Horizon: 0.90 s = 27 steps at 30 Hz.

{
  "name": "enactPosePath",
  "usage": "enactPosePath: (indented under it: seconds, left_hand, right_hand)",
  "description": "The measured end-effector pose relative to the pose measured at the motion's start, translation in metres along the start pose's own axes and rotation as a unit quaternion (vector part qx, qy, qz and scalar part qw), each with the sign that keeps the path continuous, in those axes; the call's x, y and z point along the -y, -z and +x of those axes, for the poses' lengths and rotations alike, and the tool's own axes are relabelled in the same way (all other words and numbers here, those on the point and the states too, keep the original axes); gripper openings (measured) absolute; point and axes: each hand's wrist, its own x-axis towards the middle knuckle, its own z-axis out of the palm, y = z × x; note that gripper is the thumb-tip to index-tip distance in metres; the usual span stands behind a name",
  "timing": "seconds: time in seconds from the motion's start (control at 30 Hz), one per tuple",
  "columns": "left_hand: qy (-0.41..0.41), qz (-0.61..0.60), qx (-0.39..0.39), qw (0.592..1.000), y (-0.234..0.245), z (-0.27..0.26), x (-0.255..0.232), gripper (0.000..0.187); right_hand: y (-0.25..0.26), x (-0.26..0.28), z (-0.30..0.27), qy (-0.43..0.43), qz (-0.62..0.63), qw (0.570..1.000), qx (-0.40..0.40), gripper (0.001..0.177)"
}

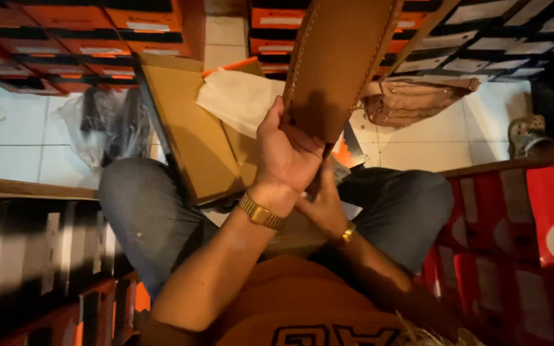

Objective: The person wipes a brown shoe with a cloth, wraps it in paper, and places it in an orange shoe box before repeating the process with a black shoe and storing the boxes on a shelf.

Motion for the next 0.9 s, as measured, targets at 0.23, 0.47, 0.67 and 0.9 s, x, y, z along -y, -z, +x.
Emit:
enactPosePath:
  seconds: [0.23,0.47,0.67,0.9]
  left_hand:
    - [0.038,-0.007,-0.001,0.999,-0.004,0.018,0.042,0.034]
    - [0.165,0.086,0.030,0.982,-0.028,0.011,0.079,0.029]
    - [-0.397,0.786,0.155,0.448,0.031,0.061,0.071,0.025]
    - [-0.440,0.888,0.041,0.124,0.079,0.143,0.075,0.064]
  right_hand:
    - [0.024,-0.017,0.001,0.028,-0.036,0.991,-0.123,0.118]
    - [0.086,-0.015,0.007,0.071,-0.002,0.973,-0.218,0.081]
    - [0.150,-0.030,0.013,0.014,-0.057,0.935,-0.351,0.075]
    - [0.133,-0.028,0.024,-0.153,0.044,0.889,-0.429,0.074]
